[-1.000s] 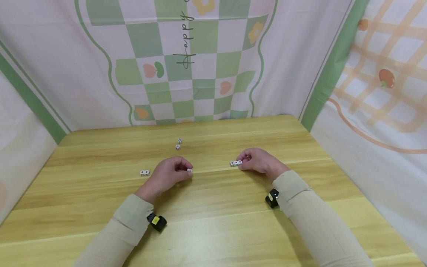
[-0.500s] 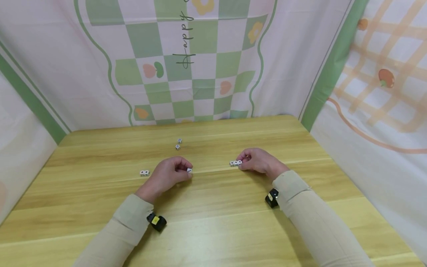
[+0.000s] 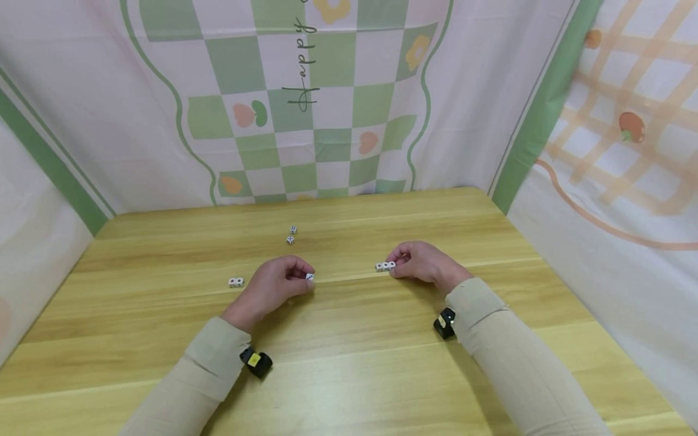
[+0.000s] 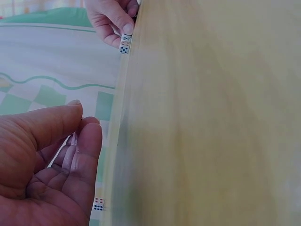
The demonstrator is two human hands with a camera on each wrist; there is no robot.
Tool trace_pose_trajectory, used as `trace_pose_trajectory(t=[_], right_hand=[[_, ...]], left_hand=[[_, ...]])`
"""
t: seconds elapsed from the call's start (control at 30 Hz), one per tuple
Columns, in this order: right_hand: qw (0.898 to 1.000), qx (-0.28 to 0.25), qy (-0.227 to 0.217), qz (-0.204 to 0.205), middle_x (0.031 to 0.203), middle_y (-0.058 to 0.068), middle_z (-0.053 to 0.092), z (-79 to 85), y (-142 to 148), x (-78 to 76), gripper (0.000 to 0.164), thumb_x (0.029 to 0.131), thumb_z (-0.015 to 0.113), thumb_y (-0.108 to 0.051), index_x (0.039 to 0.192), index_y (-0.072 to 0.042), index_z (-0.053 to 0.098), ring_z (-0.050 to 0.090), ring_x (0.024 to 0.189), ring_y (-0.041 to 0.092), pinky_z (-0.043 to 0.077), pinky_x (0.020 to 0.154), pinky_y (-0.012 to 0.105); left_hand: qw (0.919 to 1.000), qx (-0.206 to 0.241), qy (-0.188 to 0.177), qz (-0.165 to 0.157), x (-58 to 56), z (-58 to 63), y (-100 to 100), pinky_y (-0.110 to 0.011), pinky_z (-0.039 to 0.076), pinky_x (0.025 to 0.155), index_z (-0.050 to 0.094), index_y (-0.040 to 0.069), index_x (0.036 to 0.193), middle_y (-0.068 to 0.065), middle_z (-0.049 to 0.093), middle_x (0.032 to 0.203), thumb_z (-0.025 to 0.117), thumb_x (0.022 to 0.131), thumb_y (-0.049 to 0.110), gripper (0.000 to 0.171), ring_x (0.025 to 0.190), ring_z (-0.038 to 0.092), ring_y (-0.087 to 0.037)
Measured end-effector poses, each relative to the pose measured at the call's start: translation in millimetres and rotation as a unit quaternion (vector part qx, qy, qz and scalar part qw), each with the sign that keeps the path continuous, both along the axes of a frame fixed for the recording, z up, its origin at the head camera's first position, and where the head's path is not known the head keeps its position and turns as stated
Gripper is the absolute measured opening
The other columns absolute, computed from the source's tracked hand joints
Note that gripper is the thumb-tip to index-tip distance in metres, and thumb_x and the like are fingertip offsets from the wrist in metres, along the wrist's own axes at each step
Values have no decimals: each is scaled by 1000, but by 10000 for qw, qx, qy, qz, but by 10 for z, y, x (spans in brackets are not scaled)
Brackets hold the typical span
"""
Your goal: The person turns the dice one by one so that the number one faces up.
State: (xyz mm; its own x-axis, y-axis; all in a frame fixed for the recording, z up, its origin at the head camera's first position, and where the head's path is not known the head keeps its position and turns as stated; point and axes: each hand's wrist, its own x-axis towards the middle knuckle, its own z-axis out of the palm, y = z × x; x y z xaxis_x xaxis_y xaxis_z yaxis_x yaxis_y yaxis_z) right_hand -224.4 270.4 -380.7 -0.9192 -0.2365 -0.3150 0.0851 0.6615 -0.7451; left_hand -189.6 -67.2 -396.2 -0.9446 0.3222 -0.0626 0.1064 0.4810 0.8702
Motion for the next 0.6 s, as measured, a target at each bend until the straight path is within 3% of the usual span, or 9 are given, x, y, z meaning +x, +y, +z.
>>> trace_pose_trajectory(t=[0.37,0.6], right_hand=[[10000,6,-54,-63,94,4,64,0,1,0,22,94,76,-7,114,-1,70,53,79,14,45,70,25],[9999,-24,-82,-74,93,4,63,-6,6,-4,22,94,76,-7,114,-1,70,52,79,14,44,69,25]], left_hand=[[9999,15,-110,43,-1,-2,1,-33,53,73,73,11,113,-3,72,105,77,95,16,20,90,64,-19],[10000,57,14,-13,5,-1,1,-33,53,77,73,11,115,-3,71,105,77,95,15,21,94,63,-19]])
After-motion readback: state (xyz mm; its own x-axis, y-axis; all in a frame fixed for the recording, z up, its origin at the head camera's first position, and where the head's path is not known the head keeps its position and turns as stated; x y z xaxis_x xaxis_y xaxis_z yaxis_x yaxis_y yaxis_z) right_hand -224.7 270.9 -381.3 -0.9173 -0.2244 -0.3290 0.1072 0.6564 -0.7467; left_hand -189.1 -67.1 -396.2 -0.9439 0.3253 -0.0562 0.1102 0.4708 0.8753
